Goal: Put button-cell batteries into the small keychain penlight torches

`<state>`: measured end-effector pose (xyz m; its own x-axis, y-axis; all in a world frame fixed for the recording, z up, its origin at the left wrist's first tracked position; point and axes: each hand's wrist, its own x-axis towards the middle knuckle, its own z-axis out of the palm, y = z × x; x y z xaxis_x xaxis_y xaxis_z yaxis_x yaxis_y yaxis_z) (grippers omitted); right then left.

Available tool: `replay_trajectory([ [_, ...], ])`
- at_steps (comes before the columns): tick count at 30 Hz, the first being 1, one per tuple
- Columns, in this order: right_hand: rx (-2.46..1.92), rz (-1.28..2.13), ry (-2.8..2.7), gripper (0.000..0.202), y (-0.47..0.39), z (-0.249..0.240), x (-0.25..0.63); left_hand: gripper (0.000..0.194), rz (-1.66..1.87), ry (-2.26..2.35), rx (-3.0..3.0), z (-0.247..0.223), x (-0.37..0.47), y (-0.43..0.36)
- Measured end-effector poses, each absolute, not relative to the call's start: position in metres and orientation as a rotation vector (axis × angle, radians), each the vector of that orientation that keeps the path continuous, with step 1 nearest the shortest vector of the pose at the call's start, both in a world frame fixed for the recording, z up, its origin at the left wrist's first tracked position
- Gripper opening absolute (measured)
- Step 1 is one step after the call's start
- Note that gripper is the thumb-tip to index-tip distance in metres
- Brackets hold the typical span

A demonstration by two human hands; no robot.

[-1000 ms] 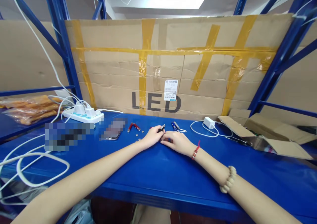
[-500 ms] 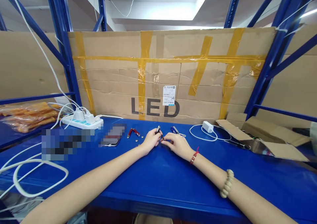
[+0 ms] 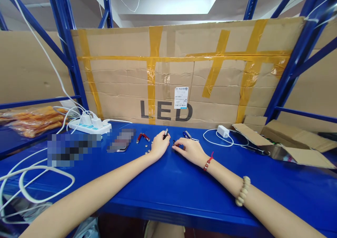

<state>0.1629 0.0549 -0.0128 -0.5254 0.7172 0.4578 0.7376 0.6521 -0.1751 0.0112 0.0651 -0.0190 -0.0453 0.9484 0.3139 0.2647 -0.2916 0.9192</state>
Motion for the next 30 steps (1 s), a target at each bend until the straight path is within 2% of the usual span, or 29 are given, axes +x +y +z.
replay_trajectory([
  [16, -1.245, 0.032, -2.456, 0.018, 0.052, -0.011, 0.160, 0.011, 1.326, 1.437, 1.743, -0.021, 0.012, 0.064],
  [30, -1.197, 0.065, -2.449, 0.016, 0.051, -0.011, 0.162, 0.012, 1.412, 1.224, 1.646, -0.026, 0.011, 0.072],
])
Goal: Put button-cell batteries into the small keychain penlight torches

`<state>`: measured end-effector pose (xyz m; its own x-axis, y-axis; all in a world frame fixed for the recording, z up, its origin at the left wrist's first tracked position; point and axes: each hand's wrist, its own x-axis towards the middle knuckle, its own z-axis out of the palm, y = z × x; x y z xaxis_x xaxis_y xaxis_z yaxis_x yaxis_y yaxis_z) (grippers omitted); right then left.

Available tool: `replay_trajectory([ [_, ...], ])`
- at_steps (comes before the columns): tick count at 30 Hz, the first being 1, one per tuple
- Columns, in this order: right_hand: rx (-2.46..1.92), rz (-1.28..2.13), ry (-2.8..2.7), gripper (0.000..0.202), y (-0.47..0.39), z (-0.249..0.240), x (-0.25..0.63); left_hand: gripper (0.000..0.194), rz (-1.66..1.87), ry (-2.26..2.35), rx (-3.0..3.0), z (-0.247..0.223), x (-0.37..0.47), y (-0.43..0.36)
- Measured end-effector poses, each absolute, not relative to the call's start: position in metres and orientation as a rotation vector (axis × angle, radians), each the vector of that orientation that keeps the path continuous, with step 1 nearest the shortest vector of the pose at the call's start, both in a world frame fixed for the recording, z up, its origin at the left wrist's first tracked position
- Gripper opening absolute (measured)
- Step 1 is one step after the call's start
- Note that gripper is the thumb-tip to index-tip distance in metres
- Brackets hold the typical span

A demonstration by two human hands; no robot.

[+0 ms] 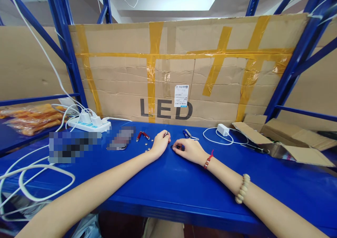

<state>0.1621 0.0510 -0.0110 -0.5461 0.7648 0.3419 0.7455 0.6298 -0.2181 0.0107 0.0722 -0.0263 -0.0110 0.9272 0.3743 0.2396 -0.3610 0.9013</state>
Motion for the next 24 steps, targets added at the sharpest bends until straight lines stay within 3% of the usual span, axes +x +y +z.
replay_trajectory([
  [14, -1.145, -0.020, -2.300, 0.024, 0.054, -0.011, 0.164, 0.011, 1.477, 1.150, 1.588, -0.022, 0.012, 0.068],
  [24, -1.157, 0.527, -1.968, 0.032, 0.063, -0.017, 0.160, 0.008, 1.454, 1.182, 1.500, -0.022, 0.013, 0.068],
])
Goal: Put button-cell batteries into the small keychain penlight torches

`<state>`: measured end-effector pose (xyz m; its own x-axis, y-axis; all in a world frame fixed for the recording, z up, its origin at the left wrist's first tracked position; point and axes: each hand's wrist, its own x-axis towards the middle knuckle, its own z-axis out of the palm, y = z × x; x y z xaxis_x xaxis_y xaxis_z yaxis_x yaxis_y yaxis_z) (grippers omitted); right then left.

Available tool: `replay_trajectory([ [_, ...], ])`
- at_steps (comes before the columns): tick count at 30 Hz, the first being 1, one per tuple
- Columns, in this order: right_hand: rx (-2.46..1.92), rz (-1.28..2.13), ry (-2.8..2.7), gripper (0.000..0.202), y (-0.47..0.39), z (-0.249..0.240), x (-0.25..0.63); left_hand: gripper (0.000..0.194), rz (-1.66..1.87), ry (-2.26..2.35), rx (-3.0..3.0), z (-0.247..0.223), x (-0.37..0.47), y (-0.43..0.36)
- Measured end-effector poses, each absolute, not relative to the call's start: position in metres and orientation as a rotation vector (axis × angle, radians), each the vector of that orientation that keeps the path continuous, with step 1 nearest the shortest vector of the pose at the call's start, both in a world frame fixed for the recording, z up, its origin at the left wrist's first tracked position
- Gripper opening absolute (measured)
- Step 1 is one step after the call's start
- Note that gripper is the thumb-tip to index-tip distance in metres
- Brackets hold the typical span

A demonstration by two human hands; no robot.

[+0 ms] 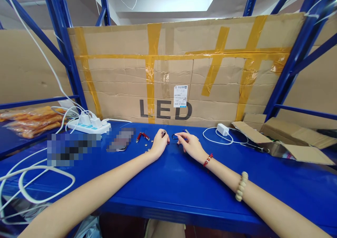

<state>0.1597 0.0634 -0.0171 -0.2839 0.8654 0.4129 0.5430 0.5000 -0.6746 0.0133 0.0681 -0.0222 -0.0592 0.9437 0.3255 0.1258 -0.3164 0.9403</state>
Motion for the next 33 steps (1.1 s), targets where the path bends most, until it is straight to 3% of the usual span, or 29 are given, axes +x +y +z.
replay_trajectory([
  [6, -1.000, 0.691, -1.979, 0.034, 0.0627, -0.0201, 0.1579, 0.013, 1.408, 1.148, 1.524, -0.0240, 0.0134, 0.0692],
  [26, -1.034, 0.677, -1.937, 0.035, 0.0597, -0.0147, 0.1597, 0.023, 1.412, 1.157, 1.584, -0.0213, 0.0149, 0.0650],
  [29, -0.996, 0.769, -1.933, 0.042, 0.0598, -0.0150, 0.1586, 0.025, 1.405, 1.148, 1.614, -0.0215, 0.0151, 0.0647],
  [33, -0.974, 0.966, -1.828, 0.035, 0.0620, -0.0164, 0.1559, 0.026, 1.394, 1.125, 1.662, -0.0224, 0.0150, 0.0650],
])
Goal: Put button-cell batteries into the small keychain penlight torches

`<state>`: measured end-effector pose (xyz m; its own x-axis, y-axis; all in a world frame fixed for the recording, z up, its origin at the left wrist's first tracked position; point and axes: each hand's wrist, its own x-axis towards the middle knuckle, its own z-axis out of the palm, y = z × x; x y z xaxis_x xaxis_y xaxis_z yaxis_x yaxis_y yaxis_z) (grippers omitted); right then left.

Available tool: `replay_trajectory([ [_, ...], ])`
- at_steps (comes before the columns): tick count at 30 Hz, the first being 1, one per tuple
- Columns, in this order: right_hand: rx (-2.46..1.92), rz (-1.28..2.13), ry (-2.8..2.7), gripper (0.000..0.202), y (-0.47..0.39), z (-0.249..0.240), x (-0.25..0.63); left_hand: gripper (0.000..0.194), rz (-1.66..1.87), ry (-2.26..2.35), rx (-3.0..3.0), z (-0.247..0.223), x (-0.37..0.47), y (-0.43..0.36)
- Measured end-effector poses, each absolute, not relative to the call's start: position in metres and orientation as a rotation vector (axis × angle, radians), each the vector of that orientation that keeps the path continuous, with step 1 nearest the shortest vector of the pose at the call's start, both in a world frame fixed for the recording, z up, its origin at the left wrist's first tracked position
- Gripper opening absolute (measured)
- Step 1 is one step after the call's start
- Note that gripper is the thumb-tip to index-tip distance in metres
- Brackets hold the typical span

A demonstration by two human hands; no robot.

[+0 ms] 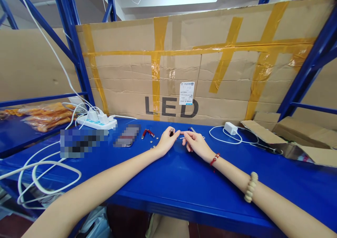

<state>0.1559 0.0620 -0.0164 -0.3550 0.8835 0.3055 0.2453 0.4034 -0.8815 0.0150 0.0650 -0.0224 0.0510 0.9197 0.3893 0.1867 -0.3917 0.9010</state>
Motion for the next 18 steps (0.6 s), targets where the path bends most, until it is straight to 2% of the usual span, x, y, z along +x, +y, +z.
replay_trajectory([
  [7, -0.998, 0.957, -1.898, 0.033, 0.062, -0.018, 0.156, 0.024, 1.377, 1.089, 1.760, -0.022, 0.015, 0.065],
  [14, -1.008, 0.404, -2.266, 0.031, 0.063, -0.020, 0.164, 0.021, 1.408, 1.129, 1.767, -0.023, 0.014, 0.066],
  [18, -1.012, 0.198, -2.387, 0.030, 0.063, -0.017, 0.165, 0.022, 1.418, 1.150, 1.771, -0.023, 0.014, 0.067],
])
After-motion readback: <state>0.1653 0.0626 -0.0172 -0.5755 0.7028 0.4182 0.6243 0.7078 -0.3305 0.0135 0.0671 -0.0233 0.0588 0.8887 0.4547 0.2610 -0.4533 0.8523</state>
